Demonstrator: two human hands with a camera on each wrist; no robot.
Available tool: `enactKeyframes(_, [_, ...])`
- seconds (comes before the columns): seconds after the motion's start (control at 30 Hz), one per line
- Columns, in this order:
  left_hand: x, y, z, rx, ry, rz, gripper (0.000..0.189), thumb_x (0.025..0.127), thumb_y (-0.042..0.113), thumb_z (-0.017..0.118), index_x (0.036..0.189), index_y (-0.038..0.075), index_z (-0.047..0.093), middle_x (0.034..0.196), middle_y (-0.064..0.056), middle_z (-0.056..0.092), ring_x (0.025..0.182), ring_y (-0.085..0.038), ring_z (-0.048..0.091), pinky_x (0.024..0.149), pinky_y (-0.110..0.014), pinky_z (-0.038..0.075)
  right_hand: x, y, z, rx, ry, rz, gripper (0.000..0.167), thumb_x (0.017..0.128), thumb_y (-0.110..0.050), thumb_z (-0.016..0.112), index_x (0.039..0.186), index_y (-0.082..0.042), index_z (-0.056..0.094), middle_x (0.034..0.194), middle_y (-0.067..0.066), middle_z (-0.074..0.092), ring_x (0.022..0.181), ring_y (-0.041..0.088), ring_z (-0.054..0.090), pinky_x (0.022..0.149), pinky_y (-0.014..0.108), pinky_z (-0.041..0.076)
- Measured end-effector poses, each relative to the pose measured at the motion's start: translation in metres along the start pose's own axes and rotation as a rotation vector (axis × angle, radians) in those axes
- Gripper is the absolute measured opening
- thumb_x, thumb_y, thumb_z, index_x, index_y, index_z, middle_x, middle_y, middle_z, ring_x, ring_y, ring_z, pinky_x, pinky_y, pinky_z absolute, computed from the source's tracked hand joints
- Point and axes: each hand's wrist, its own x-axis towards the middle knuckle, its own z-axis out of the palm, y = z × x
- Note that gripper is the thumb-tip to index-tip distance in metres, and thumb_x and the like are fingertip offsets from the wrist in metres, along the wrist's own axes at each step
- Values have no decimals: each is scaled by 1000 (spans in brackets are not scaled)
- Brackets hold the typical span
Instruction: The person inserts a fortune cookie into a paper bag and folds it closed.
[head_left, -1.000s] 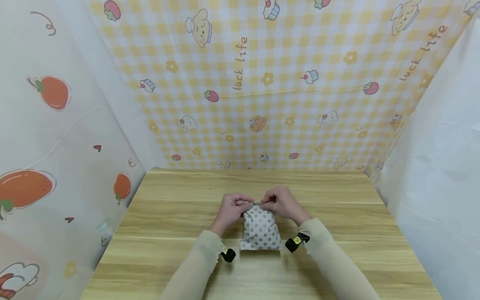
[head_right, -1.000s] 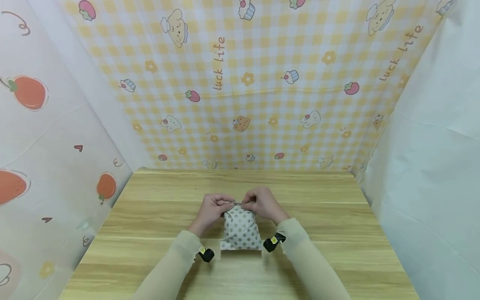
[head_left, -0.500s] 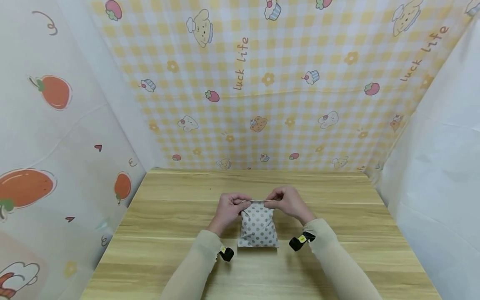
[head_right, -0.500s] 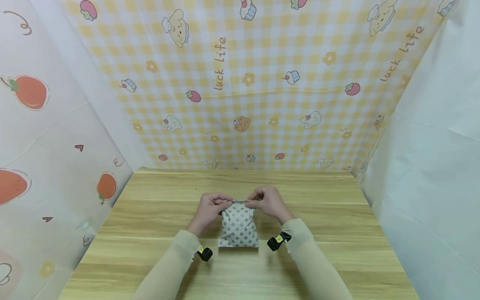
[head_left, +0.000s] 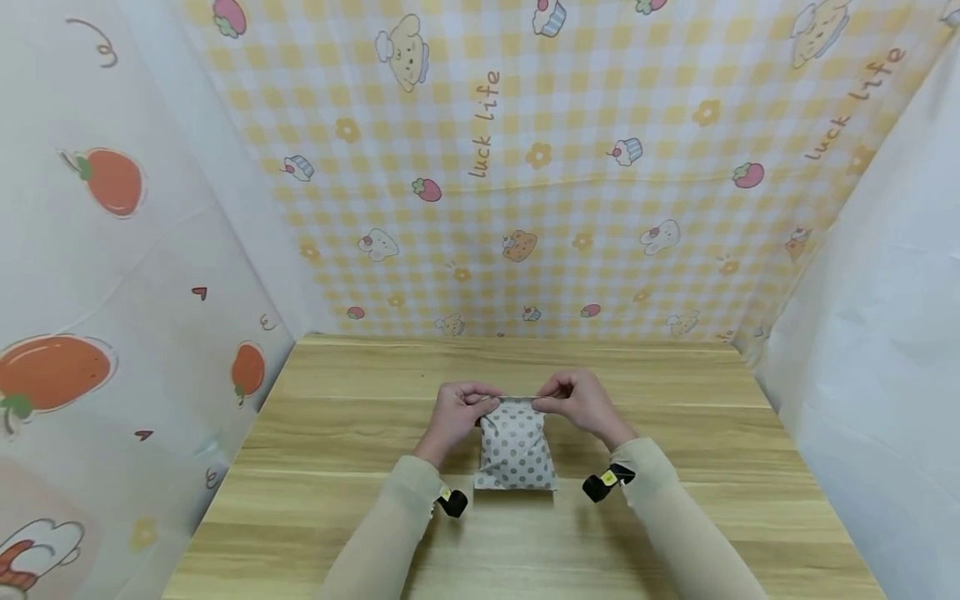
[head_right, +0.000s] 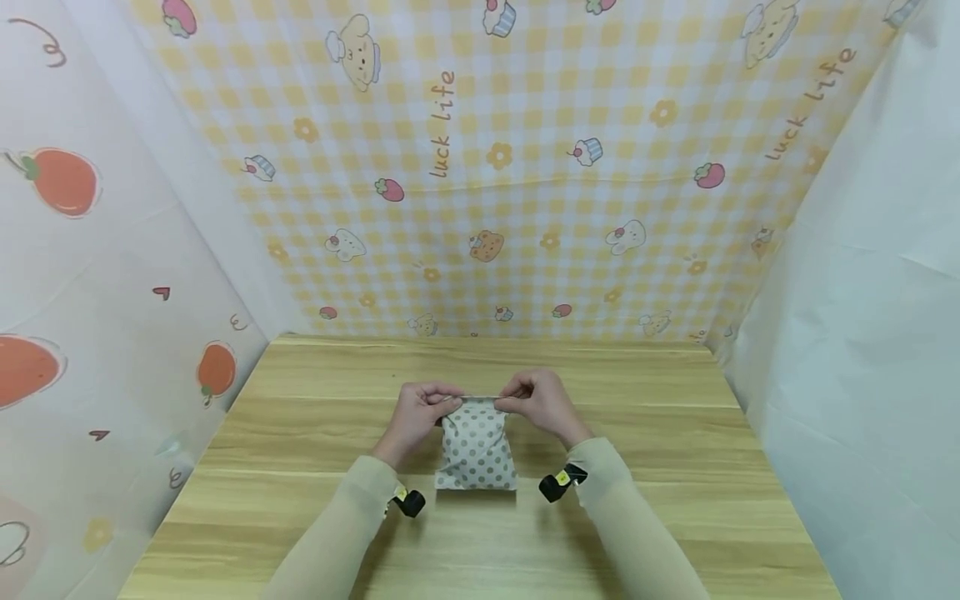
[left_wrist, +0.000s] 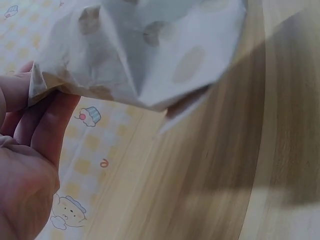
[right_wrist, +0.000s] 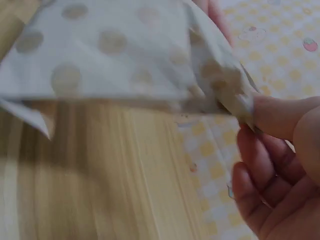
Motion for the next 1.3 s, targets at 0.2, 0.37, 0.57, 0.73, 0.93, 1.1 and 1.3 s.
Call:
enactKeyframes(0.2, [2, -2, 1, 4, -9, -3, 13, 95, -3, 73, 107, -6, 76, 93, -18, 79, 73, -21, 77, 68, -35, 64, -1, 2, -5, 3, 16, -3, 12, 85, -10, 88, 78, -14, 78, 78, -1, 75, 63, 19, 63, 52, 24, 46])
enactKeyframes(0.37, [5, -5, 2, 17, -5, -8, 12, 94, -3, 73, 106, -6, 77, 91, -19, 79, 73, -19, 77, 68, -32, 64, -1, 3, -1, 6, 53, -18, 19, 84, -5, 88, 72, -13, 76, 76, 0, 76, 62, 30, 66, 50, 23, 46])
enactKeyframes(0.57, [8, -9, 2, 35, 12, 12, 12, 92, -6, 74, 104, -5, 78, 91, -21, 78, 70, -16, 75, 65, -28, 62, 1, 8, 5, 3, 83, -65, 19, 83, -2, 87, 71, -10, 76, 75, 3, 76, 62, 35, 66, 50, 24, 48])
enactKeyframes(0.73, [12, -17, 2, 2, 7, -17, 14, 94, -4, 74, 108, -6, 78, 95, -21, 79, 73, -16, 74, 64, -27, 61, 5, 21, 9, -14, 100, -56, 11, 86, -4, 86, 79, -11, 80, 78, 1, 76, 65, 24, 68, 56, 24, 52])
enactKeyframes(0.93, [17, -25, -1, 105, 113, -74, 20, 94, -1, 75, 114, -5, 75, 101, -17, 79, 84, -16, 76, 73, -25, 62, 9, 32, 16, -94, 86, -48, 5, 91, -8, 82, 94, -4, 79, 87, 2, 77, 74, 12, 68, 66, 25, 58])
enactKeyframes(1.1, [19, -29, -3, 230, 188, -64, 17, 93, 0, 77, 109, -1, 77, 100, -15, 79, 92, -23, 78, 78, -27, 62, 11, 39, 20, -161, 115, -10, 6, 93, -3, 78, 98, -5, 80, 92, 5, 78, 79, 14, 70, 71, 28, 59])
enactKeyframes(1.3, [25, -34, -3, 310, 219, -20, 11, 91, -1, 78, 102, 1, 80, 95, -13, 80, 87, -23, 79, 73, -26, 62, 16, 43, 24, -186, 154, 4, 10, 90, 2, 79, 94, -7, 83, 93, 7, 80, 81, 19, 74, 75, 34, 62])
